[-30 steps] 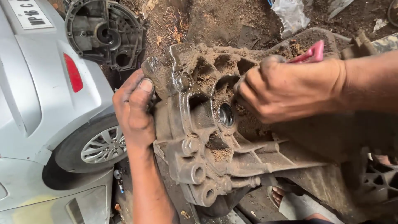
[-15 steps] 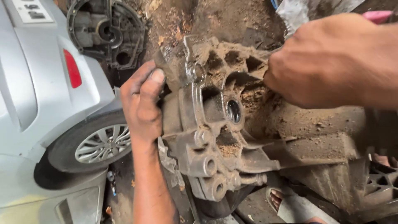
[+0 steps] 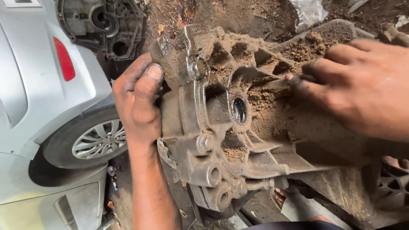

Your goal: The person cleans a dirty metal engine component by scraping away thick mud with a small tool and their fingers. They then use a pink brush to scrub the internal crevices and surfaces of the part.

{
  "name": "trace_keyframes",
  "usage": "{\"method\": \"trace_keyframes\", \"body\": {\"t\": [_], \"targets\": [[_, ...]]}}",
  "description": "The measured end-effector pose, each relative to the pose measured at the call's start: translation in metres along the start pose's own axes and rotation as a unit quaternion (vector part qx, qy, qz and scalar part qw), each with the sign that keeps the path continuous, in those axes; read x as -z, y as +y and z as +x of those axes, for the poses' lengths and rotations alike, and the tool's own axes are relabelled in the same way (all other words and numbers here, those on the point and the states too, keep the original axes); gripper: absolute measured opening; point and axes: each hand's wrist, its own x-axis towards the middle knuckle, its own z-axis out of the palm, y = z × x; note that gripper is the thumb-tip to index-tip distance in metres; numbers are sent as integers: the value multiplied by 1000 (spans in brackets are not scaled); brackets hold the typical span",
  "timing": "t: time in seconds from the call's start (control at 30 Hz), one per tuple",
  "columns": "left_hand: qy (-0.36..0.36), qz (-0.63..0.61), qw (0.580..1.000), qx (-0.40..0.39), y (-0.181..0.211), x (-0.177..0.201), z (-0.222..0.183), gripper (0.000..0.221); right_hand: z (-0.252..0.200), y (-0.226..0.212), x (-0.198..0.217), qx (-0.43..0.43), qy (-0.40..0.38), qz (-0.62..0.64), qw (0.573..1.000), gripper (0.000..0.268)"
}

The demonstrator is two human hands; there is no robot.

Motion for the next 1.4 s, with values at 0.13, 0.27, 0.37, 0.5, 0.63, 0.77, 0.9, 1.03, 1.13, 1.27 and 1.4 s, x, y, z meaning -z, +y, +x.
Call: {"method": "trace_keyframes", "body": {"t": [0.13, 0.27, 0.37, 0.5, 0.63, 0.77, 0.9, 1.03, 1.13, 1.27, 1.4], "targets": [[0, 15, 1000, 2, -4, 1, -1, 51, 5, 0, 13, -123, 34, 123, 984, 67], [-2, 8, 1000, -9, -4, 1, 2, 51, 10, 8, 43, -112, -112, 210, 965, 65], [-5, -2, 1000, -20, -7, 2, 2, 50, 10, 7, 45, -103, -127, 208, 964, 61], [1, -4, 1000, -1, -5, 0, -1, 52, 11, -3, 42, -103, -155, 254, 949, 62], [23, 29, 999, 8, -14, 2, -2, 54, 23, -13, 43, -127, 6, 247, 961, 62], [22, 34, 999, -12, -2, 2, 4, 53, 23, -6, 59, -106, -100, 307, 941, 67], [16, 16, 1000, 19, -9, 2, -5, 50, 19, -15, 33, -142, -102, 297, 939, 57], [9, 11, 1000, -9, -1, -2, 0, 49, 27, -19, 19, -161, 126, 243, 948, 68], [8, 17, 1000, -14, -6, 0, 2, 48, 19, -12, 31, -151, 136, 337, 919, 63], [22, 27, 999, -13, -4, -3, -1, 49, 21, 10, 62, -222, -62, 481, 846, 48], [7, 19, 1000, -5, 1, -2, 0, 50, 24, 26, 84, -184, 82, 521, 830, 42]]}}
